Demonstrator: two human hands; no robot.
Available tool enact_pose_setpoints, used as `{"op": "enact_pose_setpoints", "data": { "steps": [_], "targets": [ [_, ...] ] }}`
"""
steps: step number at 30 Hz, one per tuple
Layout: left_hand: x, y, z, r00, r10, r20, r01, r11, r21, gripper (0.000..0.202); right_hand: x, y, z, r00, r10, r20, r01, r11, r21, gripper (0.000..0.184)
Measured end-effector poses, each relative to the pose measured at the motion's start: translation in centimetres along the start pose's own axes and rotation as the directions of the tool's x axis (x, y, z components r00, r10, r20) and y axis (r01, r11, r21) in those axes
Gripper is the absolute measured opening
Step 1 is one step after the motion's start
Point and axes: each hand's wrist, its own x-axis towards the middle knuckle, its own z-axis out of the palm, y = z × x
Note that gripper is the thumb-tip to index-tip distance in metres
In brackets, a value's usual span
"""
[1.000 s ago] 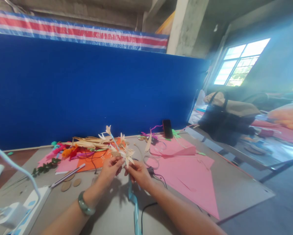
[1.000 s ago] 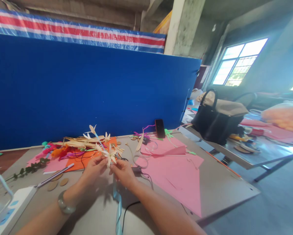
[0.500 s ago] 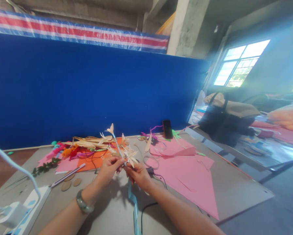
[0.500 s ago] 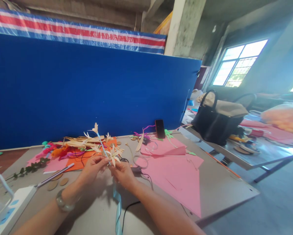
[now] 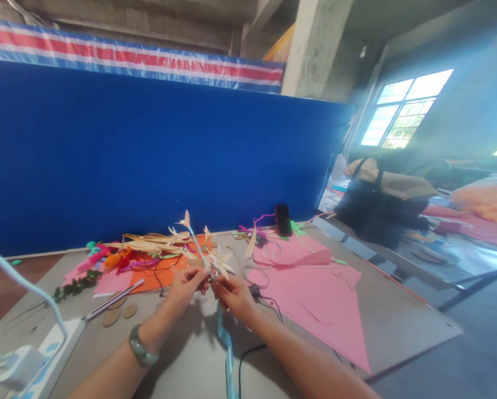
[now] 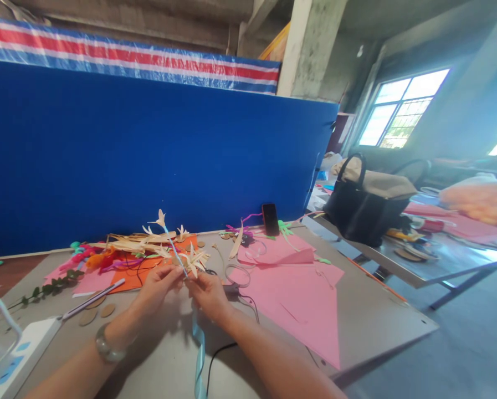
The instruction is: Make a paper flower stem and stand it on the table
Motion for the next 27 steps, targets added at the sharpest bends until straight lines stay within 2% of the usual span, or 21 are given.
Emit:
{"op": "enact_pose_setpoints", "data": {
  "steps": [13, 21, 27],
  "targets": [
    [0.2, -0.1, -0.5, 0.999, 0.034, 0.032, -0.036, 0.997, 0.069, 0.025, -0.2, -0.7, 0.2, 1.000, -0.004, 0.017, 0.004, 1.000, 0.020, 0.044],
    [0.4, -1.0, -0.5, 1.000, 0.013, 0.001, -0.013, 0.996, 0.086, 0.027, -0.1, 0.2, 0.3, 1.000, 0.000, 0.018, 0.000, 1.000, 0.016, 0.043],
    [0.1, -1.2, -0.1, 0.998, 0.055, 0.002, -0.055, 0.993, 0.108, 0.028, -0.1, 0.3, 0.5, 1.000, 0.013, -0.006, -0.013, 0.999, 0.034, 0.042]
  ]
}}
